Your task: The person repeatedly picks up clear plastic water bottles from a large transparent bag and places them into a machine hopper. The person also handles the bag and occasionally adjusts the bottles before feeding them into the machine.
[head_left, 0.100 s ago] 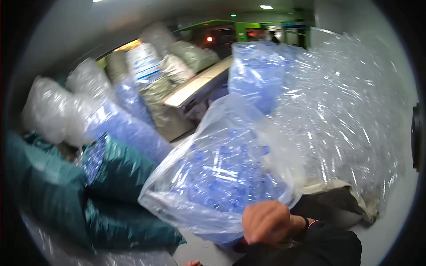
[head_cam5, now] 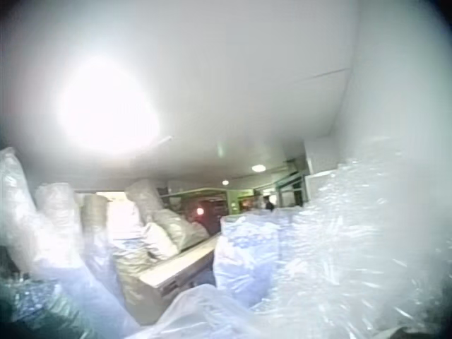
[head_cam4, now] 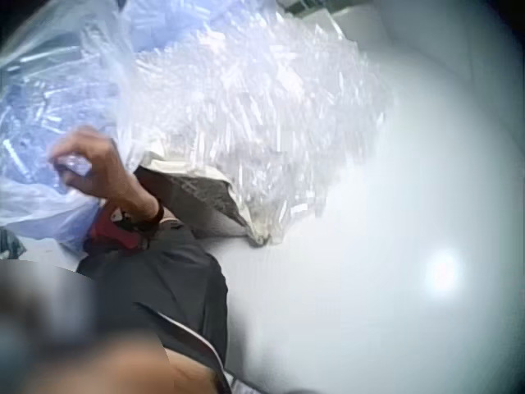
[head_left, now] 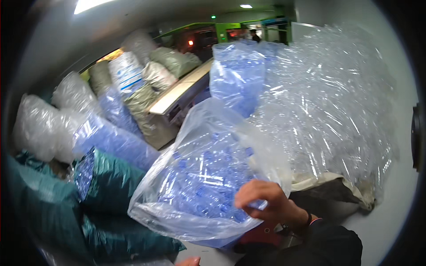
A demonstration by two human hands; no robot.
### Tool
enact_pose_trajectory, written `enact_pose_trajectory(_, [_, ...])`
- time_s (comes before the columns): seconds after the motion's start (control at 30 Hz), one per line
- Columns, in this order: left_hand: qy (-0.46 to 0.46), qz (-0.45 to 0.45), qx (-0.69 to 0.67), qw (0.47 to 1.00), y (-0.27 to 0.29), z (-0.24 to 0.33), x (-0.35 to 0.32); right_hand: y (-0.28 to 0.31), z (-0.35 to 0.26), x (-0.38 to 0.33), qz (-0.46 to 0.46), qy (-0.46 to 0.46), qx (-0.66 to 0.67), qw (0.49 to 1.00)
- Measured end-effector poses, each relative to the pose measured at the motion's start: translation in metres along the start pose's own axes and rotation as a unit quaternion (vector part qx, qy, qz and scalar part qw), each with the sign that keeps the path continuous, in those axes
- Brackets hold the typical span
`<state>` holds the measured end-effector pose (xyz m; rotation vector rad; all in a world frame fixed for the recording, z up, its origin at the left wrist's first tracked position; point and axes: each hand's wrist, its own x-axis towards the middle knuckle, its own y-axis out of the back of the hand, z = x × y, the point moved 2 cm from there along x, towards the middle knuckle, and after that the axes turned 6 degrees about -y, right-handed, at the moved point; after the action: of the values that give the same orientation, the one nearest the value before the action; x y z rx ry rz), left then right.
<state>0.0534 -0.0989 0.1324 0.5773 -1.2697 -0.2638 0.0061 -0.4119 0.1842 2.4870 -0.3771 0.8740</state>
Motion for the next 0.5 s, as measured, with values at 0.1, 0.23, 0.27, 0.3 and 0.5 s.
enact_pose_trajectory(0.1, [-0.054,-0.063,-0.025,0.996,-0.017,-0.001,0.062,0.025,0.016,-0.013,0.003,-0.087,-0.136,0.987])
enact_pose_trajectory(0.23, [-0.053,-0.246,0.041,0.967,-0.047,-0.018,0.106,0.038,0.03,-0.041,-0.101,-0.175,-0.26,0.944])
enact_pose_trajectory(0.27, [-0.037,-0.293,0.041,0.955,-0.051,-0.023,0.109,0.038,0.03,-0.049,-0.13,-0.174,-0.285,0.934])
enact_pose_trajectory(0.3, [-0.021,-0.339,0.041,0.939,-0.055,-0.028,0.111,0.038,0.031,-0.054,-0.108,-0.171,-0.29,0.935])
enact_pose_trajectory(0.5, [0.01,-0.437,0.001,0.9,-0.066,-0.032,0.105,0.044,0.028,-0.065,-0.004,-0.264,-0.299,0.917])
